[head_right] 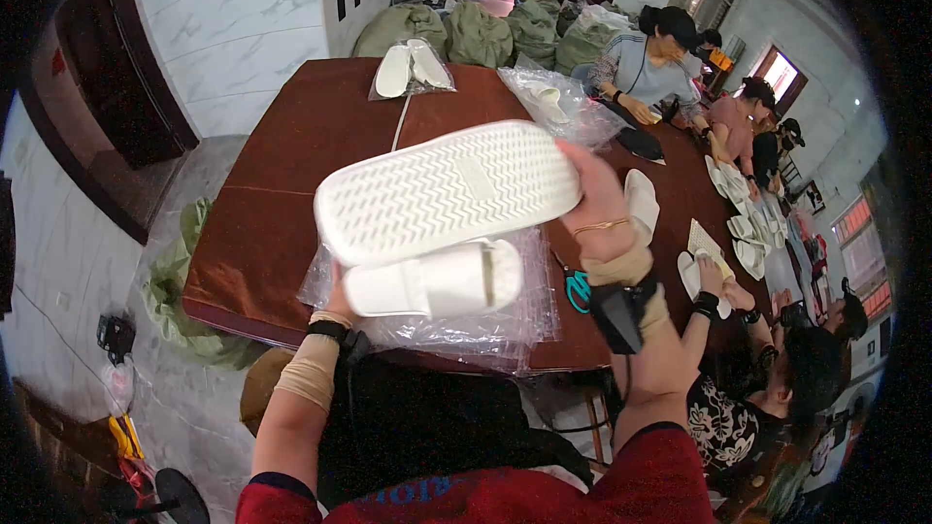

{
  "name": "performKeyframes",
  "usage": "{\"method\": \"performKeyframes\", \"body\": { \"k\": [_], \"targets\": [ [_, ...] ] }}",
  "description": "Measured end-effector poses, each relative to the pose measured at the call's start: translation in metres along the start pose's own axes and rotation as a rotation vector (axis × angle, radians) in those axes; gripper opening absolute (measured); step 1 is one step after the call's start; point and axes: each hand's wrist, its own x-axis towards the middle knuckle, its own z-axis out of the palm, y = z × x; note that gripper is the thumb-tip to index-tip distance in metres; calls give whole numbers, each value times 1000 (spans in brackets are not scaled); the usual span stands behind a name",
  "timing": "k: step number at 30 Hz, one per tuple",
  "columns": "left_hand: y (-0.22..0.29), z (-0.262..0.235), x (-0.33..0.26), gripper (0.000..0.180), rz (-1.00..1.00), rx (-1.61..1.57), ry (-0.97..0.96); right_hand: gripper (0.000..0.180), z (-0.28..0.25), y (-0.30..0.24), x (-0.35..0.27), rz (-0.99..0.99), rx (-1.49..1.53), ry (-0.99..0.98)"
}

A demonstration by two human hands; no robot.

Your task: Pack manufactured white slippers into plastic bags and collect them in a large sack.

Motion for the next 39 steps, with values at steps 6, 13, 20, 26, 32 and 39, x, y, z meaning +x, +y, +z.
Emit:
{"method": "performKeyframes", "body": {
  "k": [6,13,20,26,32,39],
  "targets": [
    [16,-9,11,69,22,75,-99,32,-41,187,-23,587,783,253],
    [4,-25,1,65,-10,-17,-71,28,5,234,-58,534,689,396],
    [10,-30,12,71,19,40,-130,51,24,194,-59,-115,-59,242],
    [14,-34,9,70,19,71,-158,27,14,153,-48,-294,-949,136],
    [10,-33,9,77,-25,-23,-158,40,13,127,-57,140,-353,534],
    [11,-37,12,81,-64,-119,-164,26,10,162,-127,162,-509,720]
  ]
}}
